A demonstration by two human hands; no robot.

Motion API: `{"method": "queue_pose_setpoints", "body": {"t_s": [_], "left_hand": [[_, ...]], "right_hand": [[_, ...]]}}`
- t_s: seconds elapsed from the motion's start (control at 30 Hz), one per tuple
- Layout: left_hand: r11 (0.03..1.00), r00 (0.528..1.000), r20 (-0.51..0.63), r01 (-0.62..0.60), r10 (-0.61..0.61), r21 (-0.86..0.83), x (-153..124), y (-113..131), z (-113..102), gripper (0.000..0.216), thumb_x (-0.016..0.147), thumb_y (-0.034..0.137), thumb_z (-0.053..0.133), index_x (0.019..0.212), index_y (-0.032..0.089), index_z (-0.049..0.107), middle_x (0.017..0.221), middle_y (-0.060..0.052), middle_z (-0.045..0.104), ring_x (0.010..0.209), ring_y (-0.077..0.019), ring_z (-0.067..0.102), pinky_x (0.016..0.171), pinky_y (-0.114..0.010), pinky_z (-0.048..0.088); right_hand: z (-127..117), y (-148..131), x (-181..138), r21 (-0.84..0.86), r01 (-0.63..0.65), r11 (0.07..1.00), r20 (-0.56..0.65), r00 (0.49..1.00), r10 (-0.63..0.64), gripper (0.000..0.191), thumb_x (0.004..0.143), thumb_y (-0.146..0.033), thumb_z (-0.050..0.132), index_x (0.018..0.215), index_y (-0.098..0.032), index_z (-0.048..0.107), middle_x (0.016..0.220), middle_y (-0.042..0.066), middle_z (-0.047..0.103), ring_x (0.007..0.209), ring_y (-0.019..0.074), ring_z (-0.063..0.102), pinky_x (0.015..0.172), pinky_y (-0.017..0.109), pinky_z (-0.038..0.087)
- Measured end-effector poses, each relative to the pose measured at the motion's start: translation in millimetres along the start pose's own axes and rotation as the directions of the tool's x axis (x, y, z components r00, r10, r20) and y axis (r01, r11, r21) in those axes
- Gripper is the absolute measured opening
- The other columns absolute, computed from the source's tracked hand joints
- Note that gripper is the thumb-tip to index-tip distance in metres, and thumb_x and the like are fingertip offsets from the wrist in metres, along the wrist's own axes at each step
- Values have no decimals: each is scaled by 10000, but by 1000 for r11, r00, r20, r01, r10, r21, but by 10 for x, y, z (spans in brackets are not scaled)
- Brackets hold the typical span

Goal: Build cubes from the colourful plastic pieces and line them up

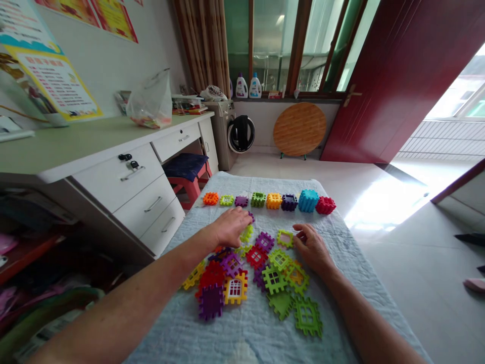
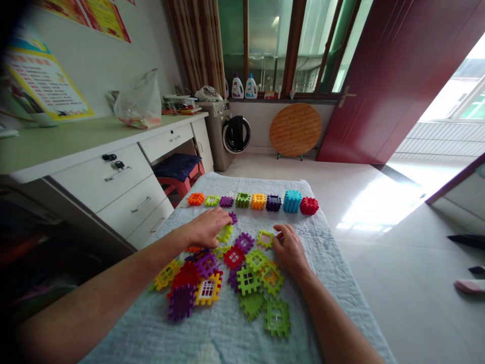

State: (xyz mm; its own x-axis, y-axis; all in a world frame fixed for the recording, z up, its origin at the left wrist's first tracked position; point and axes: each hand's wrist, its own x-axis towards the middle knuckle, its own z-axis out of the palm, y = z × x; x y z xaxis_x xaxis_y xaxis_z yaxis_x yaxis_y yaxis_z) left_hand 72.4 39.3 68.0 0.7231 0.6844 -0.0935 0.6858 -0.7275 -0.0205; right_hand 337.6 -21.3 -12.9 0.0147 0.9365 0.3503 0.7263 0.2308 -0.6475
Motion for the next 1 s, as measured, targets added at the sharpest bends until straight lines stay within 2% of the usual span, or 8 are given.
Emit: {"method": "queue_pose_setpoints", "body": {"t_s": [0.2,0.33,0.43,0.5,0.77,1.0], "left_hand": [[993,995,-61,70,-76,-91,-122,-410,46,449,550,249,660,985,183,566,1005,-73,596,964,-260,527,867,-334,424],[958,948,-136,281,-287,-60,-84,-806,77,449,557,220,637,998,194,558,1051,-71,589,995,-259,530,892,-338,409],[912,907,-98,409,-410,-32,13,-1069,85,475,576,259,633,1041,205,550,1093,-65,578,1027,-256,525,877,-319,420],[899,896,-68,438,-438,-22,111,-1188,96,494,561,270,644,1043,208,555,1101,-64,579,1034,-262,522,862,-319,427],[894,894,46,447,-447,-3,529,-1346,124,560,473,252,690,1024,213,593,1109,-75,602,1030,-288,528,792,-308,447],[901,890,151,434,-429,5,701,-1383,157,563,452,245,711,1007,227,624,1129,-86,618,1036,-313,531,745,-320,461]], "right_hand": [[-7,-16,0,-7,-18,1000,9,1000,18,278,762,-246,474,1004,-180,593,877,45,601,727,157,579,703,299,474],[-5,-29,-1,-17,-21,1000,1,1000,21,274,757,-252,479,992,-184,602,881,45,610,725,158,583,694,299,475],[1,-25,-2,-15,-21,1000,8,1000,21,271,760,-256,481,992,-185,602,891,47,609,725,158,584,697,301,477],[4,-17,-3,-11,-19,1000,14,1000,19,266,762,-250,480,995,-190,594,898,47,602,735,160,584,708,303,477],[-4,-3,4,-2,-24,1000,34,999,25,241,786,-261,485,994,-190,584,906,48,590,757,164,585,719,298,477],[-9,-3,10,11,-33,999,62,998,32,226,805,-276,496,1001,-200,579,940,53,584,784,169,585,728,305,480]]}}
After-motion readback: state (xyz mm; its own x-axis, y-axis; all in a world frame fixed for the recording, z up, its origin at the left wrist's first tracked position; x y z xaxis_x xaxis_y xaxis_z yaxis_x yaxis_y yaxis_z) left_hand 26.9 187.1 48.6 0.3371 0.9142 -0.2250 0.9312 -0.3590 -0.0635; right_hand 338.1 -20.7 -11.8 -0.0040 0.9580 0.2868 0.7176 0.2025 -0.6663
